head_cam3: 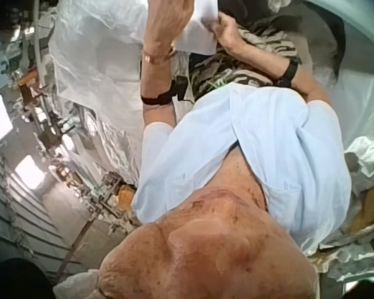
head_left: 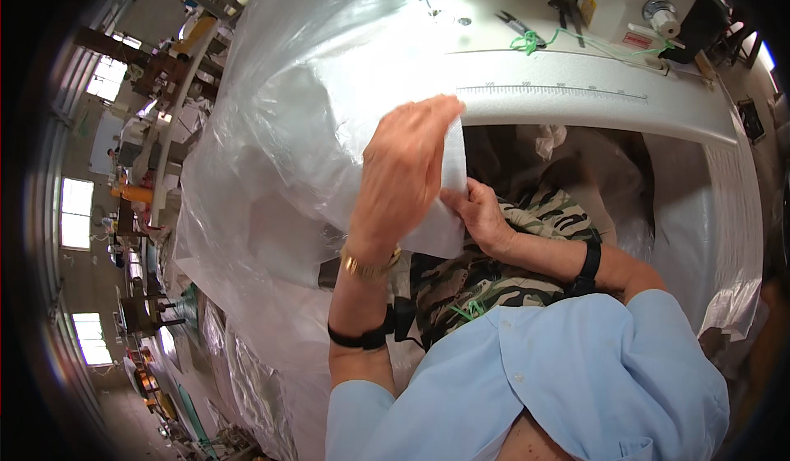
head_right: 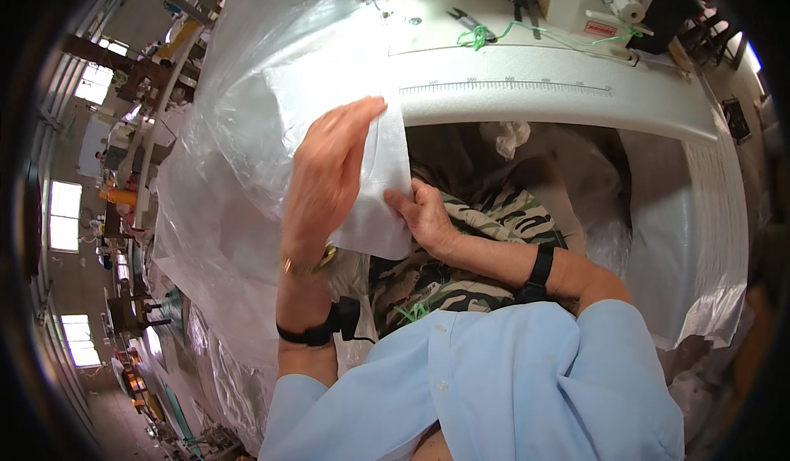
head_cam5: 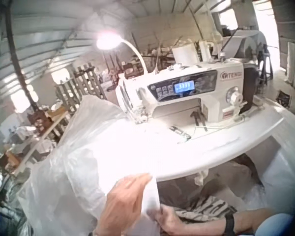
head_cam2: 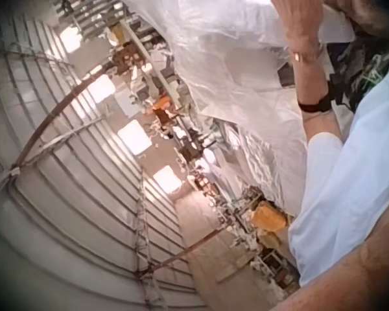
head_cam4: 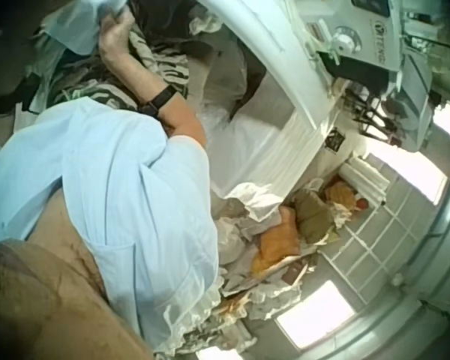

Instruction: The recorder is using an industrial sewing machine to join or hem large white plastic/polyethylene sheets in a manufacturing environment.

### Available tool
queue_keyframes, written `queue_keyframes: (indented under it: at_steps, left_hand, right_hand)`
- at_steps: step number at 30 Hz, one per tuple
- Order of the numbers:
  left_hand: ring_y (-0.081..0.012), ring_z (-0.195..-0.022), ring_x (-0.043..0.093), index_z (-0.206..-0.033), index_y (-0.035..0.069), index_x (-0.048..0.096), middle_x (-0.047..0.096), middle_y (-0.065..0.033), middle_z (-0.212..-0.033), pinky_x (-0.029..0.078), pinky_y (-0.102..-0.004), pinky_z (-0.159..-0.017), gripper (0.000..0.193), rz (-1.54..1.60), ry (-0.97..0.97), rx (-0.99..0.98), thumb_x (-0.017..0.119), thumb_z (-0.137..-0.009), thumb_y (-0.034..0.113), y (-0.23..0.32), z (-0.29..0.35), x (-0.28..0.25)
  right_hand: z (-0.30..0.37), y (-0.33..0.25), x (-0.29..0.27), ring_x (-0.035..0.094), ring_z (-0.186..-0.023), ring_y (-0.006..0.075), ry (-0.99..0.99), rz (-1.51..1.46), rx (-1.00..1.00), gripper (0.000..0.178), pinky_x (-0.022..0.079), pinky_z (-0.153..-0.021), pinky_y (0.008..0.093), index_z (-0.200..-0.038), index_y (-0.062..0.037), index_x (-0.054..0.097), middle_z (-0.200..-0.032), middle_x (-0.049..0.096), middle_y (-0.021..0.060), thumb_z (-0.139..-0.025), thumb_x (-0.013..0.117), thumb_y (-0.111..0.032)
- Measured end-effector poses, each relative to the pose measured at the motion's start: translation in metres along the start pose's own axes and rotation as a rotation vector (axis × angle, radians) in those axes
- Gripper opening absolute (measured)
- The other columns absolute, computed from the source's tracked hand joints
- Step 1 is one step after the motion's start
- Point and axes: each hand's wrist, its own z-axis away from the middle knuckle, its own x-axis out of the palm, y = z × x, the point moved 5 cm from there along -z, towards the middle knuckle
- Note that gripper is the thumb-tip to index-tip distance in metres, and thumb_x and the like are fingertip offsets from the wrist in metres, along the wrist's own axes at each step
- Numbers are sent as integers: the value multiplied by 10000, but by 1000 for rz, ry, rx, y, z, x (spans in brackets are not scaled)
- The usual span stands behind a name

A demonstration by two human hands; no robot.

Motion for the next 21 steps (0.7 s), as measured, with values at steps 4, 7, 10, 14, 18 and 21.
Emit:
queue_keyframes:
  at_steps: [4, 7, 10, 14, 18, 21]
  left_hand:
    - [-339, -1131, 639, -1203, -1, 656, 673, -181, -1218, 475, -417, -991, 261, -467, -158, -387, 524, -990, 71, -60, -1, 25]
    - [-334, -1121, 640, -1227, -9, 650, 662, -185, -1246, 475, -420, -1007, 293, -398, 127, -399, 537, -992, 127, -70, 22, 13]
    - [-330, -1087, 642, -1194, -28, 651, 657, -189, -1235, 489, -421, -965, 330, -308, 201, -448, 630, -949, 190, -60, 40, 13]
    - [-296, -965, 608, -1024, 16, 647, 631, -135, -961, 434, -424, -842, 246, -458, 60, -327, 713, -872, 198, -28, 36, 37]
    - [-277, -868, 593, -920, 46, 607, 595, -108, -862, 419, -426, -820, 114, -611, -94, -406, 674, -880, 129, -21, 35, 42]
    - [-272, -806, 594, -875, 50, 583, 590, -96, -814, 420, -414, -796, 68, -541, -5, -370, 645, -885, 77, -11, 36, 35]
  right_hand:
    - [11, -15, -5, 622, -932, 91, -89, 46, -123, 344, 523, -837, 282, -1223, 47, 607, -1064, 697, 63, -996, 639, -209]
    - [13, -17, -7, 627, -955, 85, -94, 88, -105, 344, 527, -857, 276, -1252, 37, 597, -1091, 695, 55, -1007, 634, -202]
    - [14, -12, -3, 630, -918, 80, -121, 26, -64, 327, 532, -818, 266, -1230, 38, 606, -1067, 698, 50, -1008, 630, -201]
    - [17, -13, -3, 627, -832, 96, -95, 86, -119, 298, 528, -753, 286, -1121, 63, 635, -950, 709, 73, -979, 624, -198]
    - [23, -21, -3, 618, -790, 109, -63, 161, -202, 285, 522, -726, 315, -1080, 65, 646, -890, 707, 88, -963, 617, -193]
    - [27, -27, 4, 610, -774, 110, -86, 141, -226, 272, 515, -717, 320, -1077, 55, 648, -866, 703, 84, -958, 611, -187]
